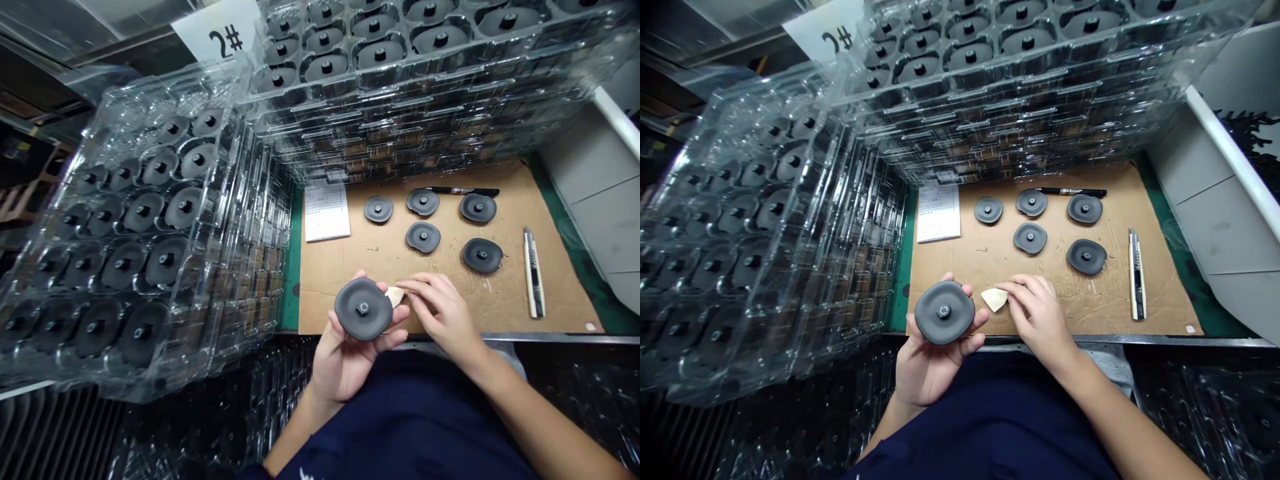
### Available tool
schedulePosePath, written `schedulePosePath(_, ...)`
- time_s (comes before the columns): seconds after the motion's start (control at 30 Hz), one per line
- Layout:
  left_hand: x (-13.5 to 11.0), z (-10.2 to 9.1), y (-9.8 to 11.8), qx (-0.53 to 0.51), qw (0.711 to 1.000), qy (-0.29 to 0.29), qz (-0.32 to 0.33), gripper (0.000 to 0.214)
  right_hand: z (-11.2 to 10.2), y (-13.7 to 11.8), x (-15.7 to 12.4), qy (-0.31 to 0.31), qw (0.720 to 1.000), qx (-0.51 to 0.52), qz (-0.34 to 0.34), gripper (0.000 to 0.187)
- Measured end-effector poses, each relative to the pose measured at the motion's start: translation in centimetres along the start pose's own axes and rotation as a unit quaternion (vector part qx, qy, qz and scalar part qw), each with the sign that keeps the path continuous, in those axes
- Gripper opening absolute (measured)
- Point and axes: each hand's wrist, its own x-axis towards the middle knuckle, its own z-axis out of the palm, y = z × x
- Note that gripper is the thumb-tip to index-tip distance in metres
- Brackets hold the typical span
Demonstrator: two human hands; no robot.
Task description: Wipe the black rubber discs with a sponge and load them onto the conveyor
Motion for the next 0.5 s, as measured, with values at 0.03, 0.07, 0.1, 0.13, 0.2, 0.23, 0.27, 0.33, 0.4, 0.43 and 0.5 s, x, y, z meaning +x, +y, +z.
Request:
schedulePosePath(0.03,0.1,-0.3,-0.2,0.063,0.998,0.003,0.029,0.045,-0.4,-0.3,-0.3,-0.003,1.0,0.004,0.001,0.026)
schedulePosePath(0.07,0.2,-0.6,-0.5,0.153,0.986,0.005,0.072,0.048,-0.7,-0.5,-0.6,-0.003,1.0,0.008,0.005,0.026)
schedulePosePath(0.1,0.4,-1.0,-0.7,0.262,0.956,0.002,0.129,0.056,-0.8,-0.7,-1.0,0.001,1.0,0.013,0.012,0.027)
schedulePosePath(0.13,0.6,-1.3,-1.0,0.372,0.909,-0.004,0.189,0.069,-0.8,-0.9,-1.4,0.009,1.0,0.018,0.021,0.029)
schedulePosePath(0.2,0.8,-2.0,-1.3,0.529,0.802,-0.016,0.276,0.096,-0.5,-1.0,-2.3,0.028,0.999,0.03,0.028,0.038)
schedulePosePath(0.23,0.9,-2.1,-1.3,0.569,0.767,-0.019,0.297,0.105,-0.3,-1.0,-2.8,0.035,0.999,0.034,0.02,0.042)
schedulePosePath(0.27,0.9,-2.2,-1.3,0.589,0.748,-0.022,0.307,0.11,-0.3,-1.1,-3.1,0.039,0.999,0.034,0.002,0.047)
schedulePosePath(0.33,0.8,-2.0,-1.0,0.604,0.734,-0.025,0.311,0.112,-0.7,-1.1,-3.2,0.041,0.997,0.016,-0.062,0.057)
schedulePosePath(0.4,0.5,-1.6,-0.6,0.614,0.722,-0.03,0.317,0.11,-1.7,-1.3,-2.7,0.029,0.99,-0.017,-0.136,0.061)
schedulePosePath(0.43,0.3,-1.4,-0.4,0.617,0.723,-0.028,0.31,0.108,-2.3,-1.4,-2.2,0.013,0.985,-0.033,-0.17,0.059)
schedulePosePath(0.5,0.0,-1.1,-0.2,0.612,0.75,-0.014,0.25,0.096,-3.4,-1.8,-1.3,-0.037,0.973,-0.045,-0.221,0.049)
